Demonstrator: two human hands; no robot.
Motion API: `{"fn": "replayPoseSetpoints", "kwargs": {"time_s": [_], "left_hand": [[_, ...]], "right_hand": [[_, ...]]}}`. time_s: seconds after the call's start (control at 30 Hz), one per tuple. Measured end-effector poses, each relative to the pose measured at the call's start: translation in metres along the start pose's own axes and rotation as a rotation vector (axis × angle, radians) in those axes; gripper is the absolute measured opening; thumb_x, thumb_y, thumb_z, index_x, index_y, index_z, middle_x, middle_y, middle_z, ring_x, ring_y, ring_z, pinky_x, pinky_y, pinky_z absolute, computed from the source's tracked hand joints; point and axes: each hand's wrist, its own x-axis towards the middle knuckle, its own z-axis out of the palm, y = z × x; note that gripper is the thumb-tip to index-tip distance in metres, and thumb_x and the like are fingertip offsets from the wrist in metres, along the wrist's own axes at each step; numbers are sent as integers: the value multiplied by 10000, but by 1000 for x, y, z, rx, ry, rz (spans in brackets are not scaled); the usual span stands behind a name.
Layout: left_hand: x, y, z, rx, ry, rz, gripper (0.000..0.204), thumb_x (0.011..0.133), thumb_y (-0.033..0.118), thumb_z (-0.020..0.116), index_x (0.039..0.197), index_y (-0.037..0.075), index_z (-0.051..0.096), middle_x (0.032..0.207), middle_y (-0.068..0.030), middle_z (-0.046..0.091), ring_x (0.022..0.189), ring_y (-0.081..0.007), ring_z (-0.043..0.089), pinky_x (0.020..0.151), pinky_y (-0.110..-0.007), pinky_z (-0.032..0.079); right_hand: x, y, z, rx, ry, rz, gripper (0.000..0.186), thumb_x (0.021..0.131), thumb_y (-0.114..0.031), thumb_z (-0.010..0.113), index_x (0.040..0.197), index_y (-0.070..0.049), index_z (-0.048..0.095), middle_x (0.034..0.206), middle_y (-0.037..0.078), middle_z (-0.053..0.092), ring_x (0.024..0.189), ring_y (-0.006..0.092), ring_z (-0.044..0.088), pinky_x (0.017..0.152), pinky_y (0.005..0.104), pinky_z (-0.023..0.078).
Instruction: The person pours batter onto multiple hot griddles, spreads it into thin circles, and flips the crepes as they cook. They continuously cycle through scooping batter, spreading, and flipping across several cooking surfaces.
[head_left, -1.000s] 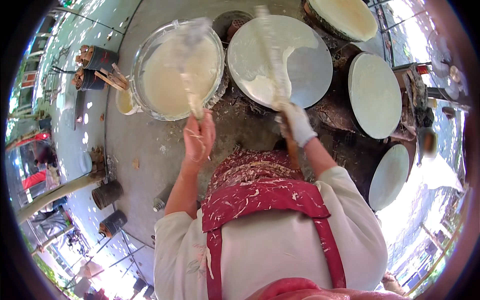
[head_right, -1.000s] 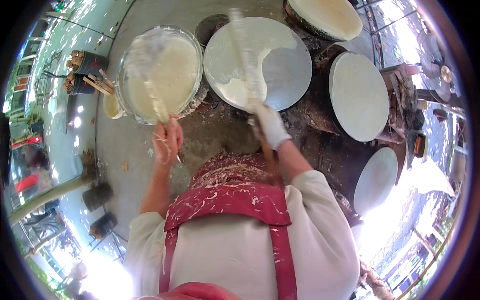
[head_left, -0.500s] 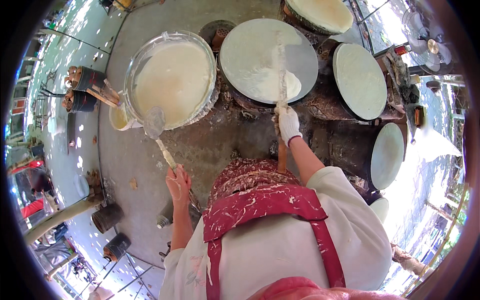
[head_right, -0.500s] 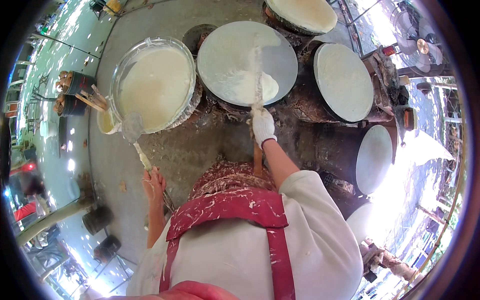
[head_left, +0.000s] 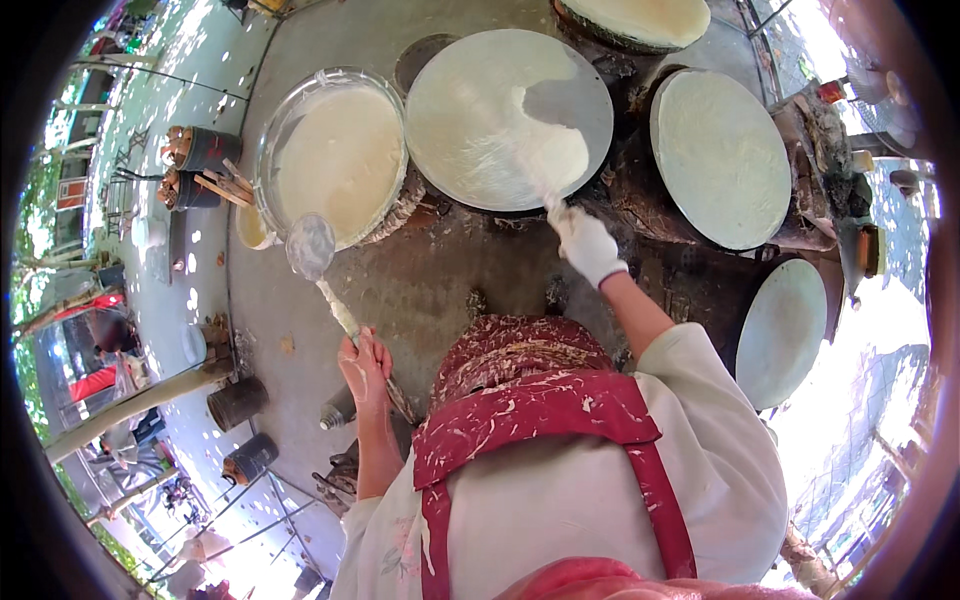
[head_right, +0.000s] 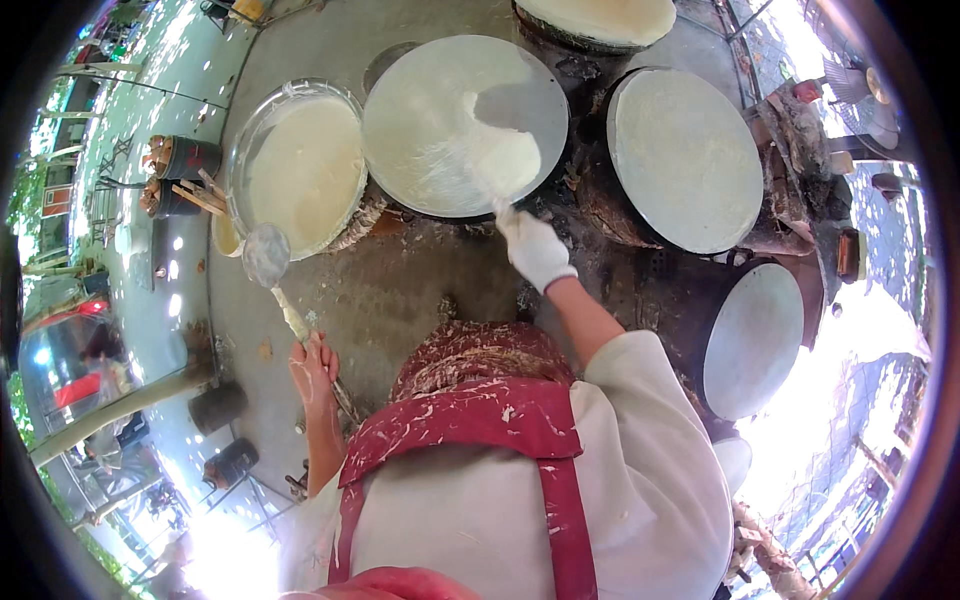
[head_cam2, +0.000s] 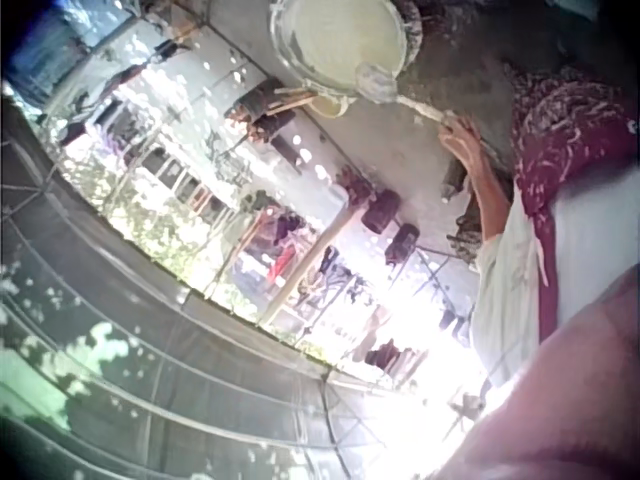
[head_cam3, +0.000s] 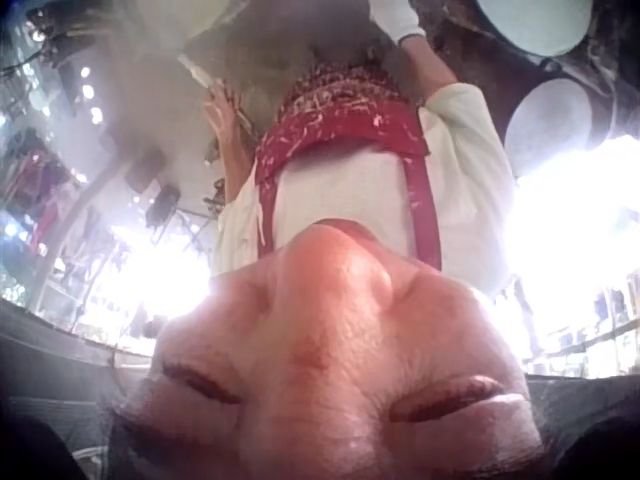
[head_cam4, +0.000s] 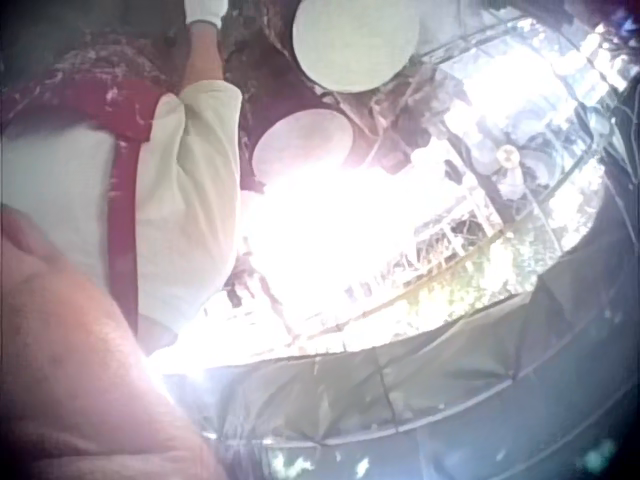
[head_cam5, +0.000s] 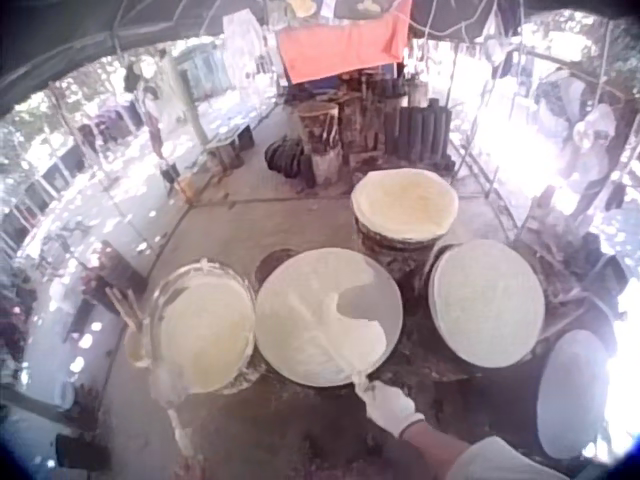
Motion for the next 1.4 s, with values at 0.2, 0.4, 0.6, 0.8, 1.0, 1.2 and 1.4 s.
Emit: {"fn": "replayPoseSetpoints", "kwargs": {"time_s": [0.2,0.4,0.6,0.8,1.0,1.2,1.4], "left_hand": [[-25,2,16,-13,78,19,260,1034,237,516,1013,-22,518,612,17,375,435,-80,347,387,-242,242],[-6,11,49,-9,41,22,268,1028,245,529,1008,-22,520,614,14,379,433,-84,354,391,-245,247],[3,5,60,-4,8,-19,270,1026,247,531,1000,-21,521,612,9,387,428,-89,353,387,-246,246],[2,12,56,-12,16,-71,257,1027,247,527,998,-7,524,610,6,395,426,-94,359,375,-247,246],[0,19,73,13,2,-113,251,1024,254,531,997,5,534,616,7,401,427,-95,364,381,-246,255],[7,25,115,24,-114,-50,264,1020,258,537,965,0,544,621,12,396,432,-89,364,387,-244,253],[20,44,152,82,-254,19,280,1011,276,553,958,1,547,629,16,392,443,-82,374,391,-245,252]], "right_hand": [[18,46,-56,-345,133,38,359,1017,-377,419,990,-51,566,834,235,684,814,445,667,717,571,510],[33,45,-75,-116,-45,86,451,1008,-446,391,1147,-70,599,945,265,680,886,468,656,785,573,500],[31,77,-91,-360,127,103,510,1008,-388,437,1443,-134,360,930,249,686,863,431,683,716,559,520],[182,4,-118,-441,334,166,468,984,-413,456,1312,-79,445,907,270,685,810,450,683,696,556,532],[134,-47,-100,-264,183,-79,434,905,-420,583,1262,-173,596,1018,167,693,876,379,687,776,432,542],[55,107,-67,1088,264,176,446,913,-286,711,1312,-110,615,774,-3,647,582,83,583,512,231,443],[31,102,-107,983,82,248,456,914,-301,712,1321,-121,613,627,-55,568,414,23,438,361,203,301]]}}
